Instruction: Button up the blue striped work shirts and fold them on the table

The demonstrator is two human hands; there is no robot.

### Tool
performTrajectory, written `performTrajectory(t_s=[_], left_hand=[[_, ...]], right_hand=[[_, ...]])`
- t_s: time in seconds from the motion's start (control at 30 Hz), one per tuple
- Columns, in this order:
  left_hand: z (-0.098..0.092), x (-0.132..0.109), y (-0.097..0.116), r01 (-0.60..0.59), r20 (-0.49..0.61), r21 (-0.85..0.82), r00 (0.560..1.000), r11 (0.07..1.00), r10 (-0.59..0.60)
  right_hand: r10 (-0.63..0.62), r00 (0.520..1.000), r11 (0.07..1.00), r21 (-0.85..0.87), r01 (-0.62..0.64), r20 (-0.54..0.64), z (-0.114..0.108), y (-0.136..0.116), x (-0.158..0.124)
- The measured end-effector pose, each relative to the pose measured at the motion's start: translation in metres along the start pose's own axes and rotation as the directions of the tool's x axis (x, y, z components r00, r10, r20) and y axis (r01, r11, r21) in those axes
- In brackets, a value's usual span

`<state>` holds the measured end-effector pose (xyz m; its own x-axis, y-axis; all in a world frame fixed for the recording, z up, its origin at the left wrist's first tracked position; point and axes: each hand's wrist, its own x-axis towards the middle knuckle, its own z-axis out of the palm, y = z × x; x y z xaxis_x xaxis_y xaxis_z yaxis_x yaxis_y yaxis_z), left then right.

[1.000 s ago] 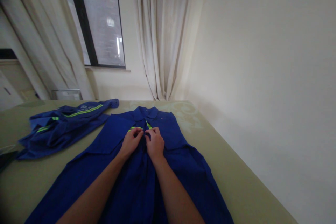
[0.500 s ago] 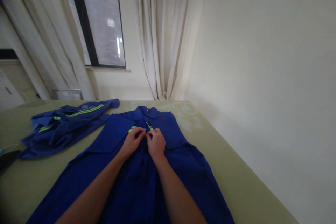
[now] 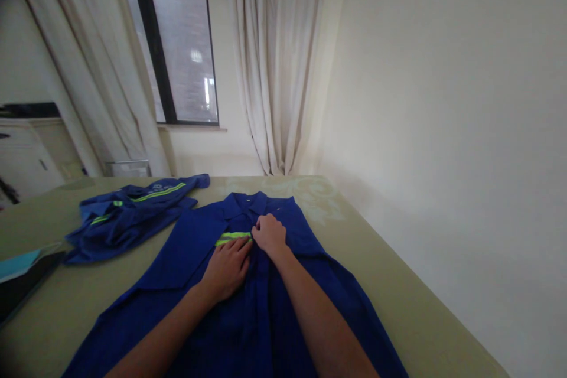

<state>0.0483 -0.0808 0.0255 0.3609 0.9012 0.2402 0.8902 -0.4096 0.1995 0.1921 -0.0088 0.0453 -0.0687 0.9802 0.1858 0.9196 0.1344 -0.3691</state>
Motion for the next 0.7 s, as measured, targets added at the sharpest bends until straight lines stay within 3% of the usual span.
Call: performTrajectory(t_s=[0.13,0.23,0.37,0.53,0.7], left_hand=[[-0.017,-0.008,-0.002,-0.008,0.024,0.005,1.0,1.0,0.008],[-0.021,0.008,-0.008,0.158,0.049,-0.063,0.987,0.985,-0.155],[-0.013,0.042,-0.016,0.394,0.05,-0.087,0.919,0.915,-0.391],[0.003,0.06,-0.023,0.383,0.031,-0.141,0.923,0.913,-0.383],[0.009,0.061,-0.039,0.389,0.0,-0.366,0.909,0.846,-0.418]], right_hand=[[-0.093,0.995,0.996,-0.002,0.093,-0.037,0.012,-0.008,0.003],[-0.065,0.995,0.997,0.025,0.067,-0.075,0.023,-0.012,-0.002],[-0.071,0.995,0.997,0.028,0.073,-0.073,0.027,-0.01,-0.005],[-0.08,0.99,0.994,0.067,0.088,-0.112,0.026,-0.006,-0.004],[-0.159,0.983,0.986,0.04,0.164,-0.095,0.027,-0.009,-0.005]])
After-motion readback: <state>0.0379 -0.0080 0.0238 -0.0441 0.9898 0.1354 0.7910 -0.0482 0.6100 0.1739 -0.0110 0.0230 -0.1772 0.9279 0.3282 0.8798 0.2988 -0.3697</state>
